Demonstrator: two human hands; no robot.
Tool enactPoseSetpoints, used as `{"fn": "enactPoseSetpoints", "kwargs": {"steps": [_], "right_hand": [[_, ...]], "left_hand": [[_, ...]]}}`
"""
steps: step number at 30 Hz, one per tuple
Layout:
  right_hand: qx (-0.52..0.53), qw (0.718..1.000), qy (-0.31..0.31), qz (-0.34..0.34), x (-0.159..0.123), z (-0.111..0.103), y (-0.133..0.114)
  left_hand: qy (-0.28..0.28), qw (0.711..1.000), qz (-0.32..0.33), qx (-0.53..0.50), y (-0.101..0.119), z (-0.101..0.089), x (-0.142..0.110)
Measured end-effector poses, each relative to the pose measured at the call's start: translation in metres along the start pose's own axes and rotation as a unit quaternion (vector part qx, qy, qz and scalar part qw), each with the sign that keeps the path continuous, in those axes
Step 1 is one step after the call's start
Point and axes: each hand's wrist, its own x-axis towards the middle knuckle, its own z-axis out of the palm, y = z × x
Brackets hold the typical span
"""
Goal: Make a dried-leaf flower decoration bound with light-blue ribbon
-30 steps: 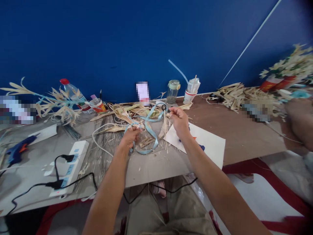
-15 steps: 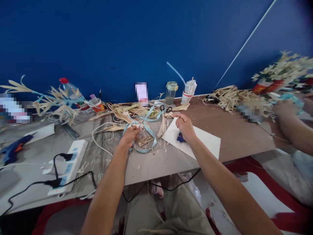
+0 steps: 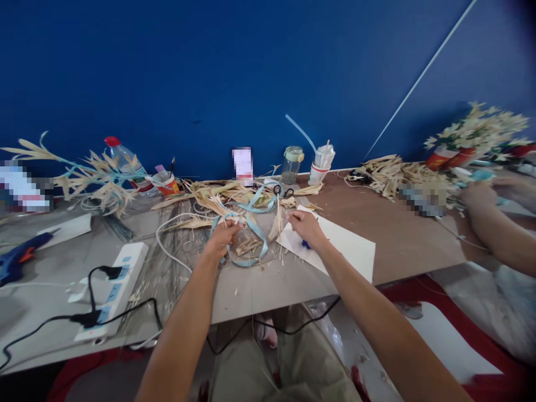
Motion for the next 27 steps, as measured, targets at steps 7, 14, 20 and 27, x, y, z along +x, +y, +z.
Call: {"fn": "enactPoseSetpoints", "kwargs": {"steps": [7,14,20,27], "right_hand": [[-0.165,0.986,-0.012,-0.003,0.008,0.014,-0.004],[-0.313,0.945,-0.087,0.026,0.015,0.041,-0.015],[-0.179,0.982,-0.023,0.046,0.032,0.029,-0.015],[0.087,0.995,-0.05,0.02,0.016,0.025,-0.02]], "left_hand": [[-0.018,1.0,0.0,-0.001,-0.002,-0.001,0.001],[-0.022,1.0,-0.001,-0.011,0.001,0.0,-0.001],[-0.012,0.999,-0.003,-0.038,0.003,-0.001,0.0],[-0.013,0.999,-0.007,-0.04,-0.001,-0.004,0.002]]}}
